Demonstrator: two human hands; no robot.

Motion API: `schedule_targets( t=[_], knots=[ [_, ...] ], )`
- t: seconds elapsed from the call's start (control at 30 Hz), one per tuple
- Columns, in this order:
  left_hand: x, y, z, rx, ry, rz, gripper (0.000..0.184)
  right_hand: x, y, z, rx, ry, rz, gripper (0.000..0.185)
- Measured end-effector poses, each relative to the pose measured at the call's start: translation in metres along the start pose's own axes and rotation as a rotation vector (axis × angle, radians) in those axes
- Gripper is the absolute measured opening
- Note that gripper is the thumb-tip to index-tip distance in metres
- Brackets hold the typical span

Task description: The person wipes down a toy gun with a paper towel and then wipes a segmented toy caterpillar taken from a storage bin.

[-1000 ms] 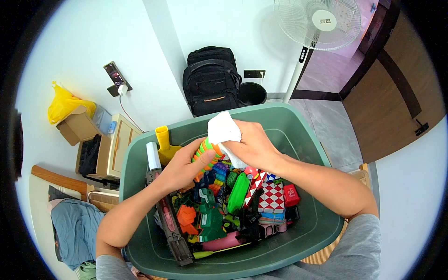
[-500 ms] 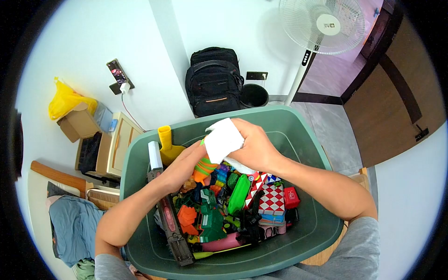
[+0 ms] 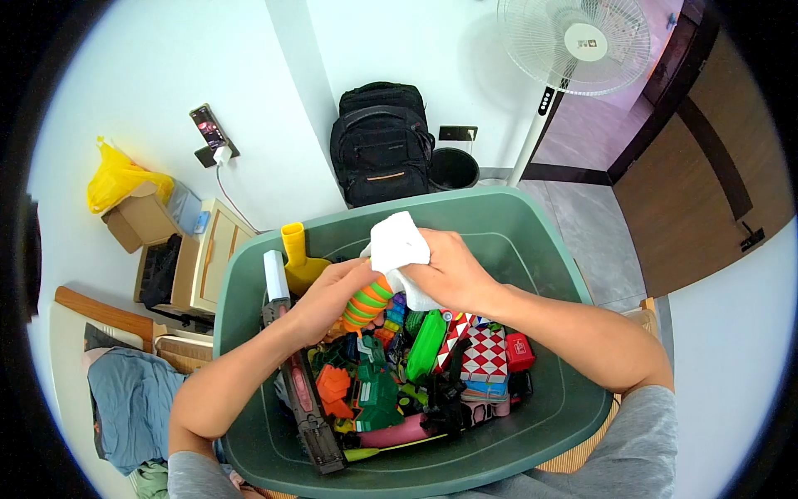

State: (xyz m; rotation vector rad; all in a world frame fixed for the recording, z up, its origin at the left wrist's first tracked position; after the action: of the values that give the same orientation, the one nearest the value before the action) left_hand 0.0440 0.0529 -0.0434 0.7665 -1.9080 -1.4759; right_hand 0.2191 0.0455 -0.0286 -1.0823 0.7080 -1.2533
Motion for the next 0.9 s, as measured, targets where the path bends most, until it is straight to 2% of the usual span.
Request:
schedule_targets(
  t=[0.17,0.23,0.4,0.47,0.5,0.67,0.73,0.77,0.9],
  knots=[
    [0.001,0.005,-0.001,0.025,0.023,0.012,0.036,-0.002,0.0,-0.001,0.038,0.029,0.035,0.026],
    [0.0,0.007,0.0,0.053,0.042,0.01,0.035,-0.005,-0.001,-0.001,0.086,0.021,0.127,0.035],
    [-0.003,-0.001,0.002,0.145,0.117,-0.008,0.037,-0.001,-0.01,-0.006,0.145,-0.034,0.187,0.043],
    [-0.003,-0.006,0.003,0.047,0.1,-0.016,0.038,0.0,-0.01,-0.008,0.198,-0.064,0.224,0.046],
    [-0.004,-0.006,0.003,-0.052,0.082,-0.024,0.039,0.0,-0.011,-0.008,0.221,-0.071,0.22,0.046],
    [-0.002,-0.001,0.003,0.034,0.076,0.026,0.039,0.002,-0.011,-0.007,0.166,-0.053,0.135,0.043],
    [-0.002,-0.001,0.004,0.049,0.071,0.04,0.039,-0.001,-0.003,-0.005,-0.01,-0.038,-0.009,0.042],
    [-0.002,-0.001,0.005,0.062,0.087,0.04,0.04,0.0,-0.005,-0.003,-0.002,-0.043,-0.028,0.042],
    [-0.003,0.002,0.006,0.114,0.139,0.046,0.044,-0.004,0.002,-0.002,0.023,-0.046,-0.023,0.043]
  ],
)
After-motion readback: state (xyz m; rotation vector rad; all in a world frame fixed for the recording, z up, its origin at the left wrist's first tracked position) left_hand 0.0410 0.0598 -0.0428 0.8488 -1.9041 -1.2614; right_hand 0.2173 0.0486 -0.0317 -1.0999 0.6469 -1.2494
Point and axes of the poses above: each hand's wrist, its own x-axis away from the middle knuckle, its own z-axis out of the back of the hand, y = z × x, the point moved 3 cm from there along -x, towards the middle knuckle, and after that the axes turned 15 degrees about -z, right-handed, at the moved point
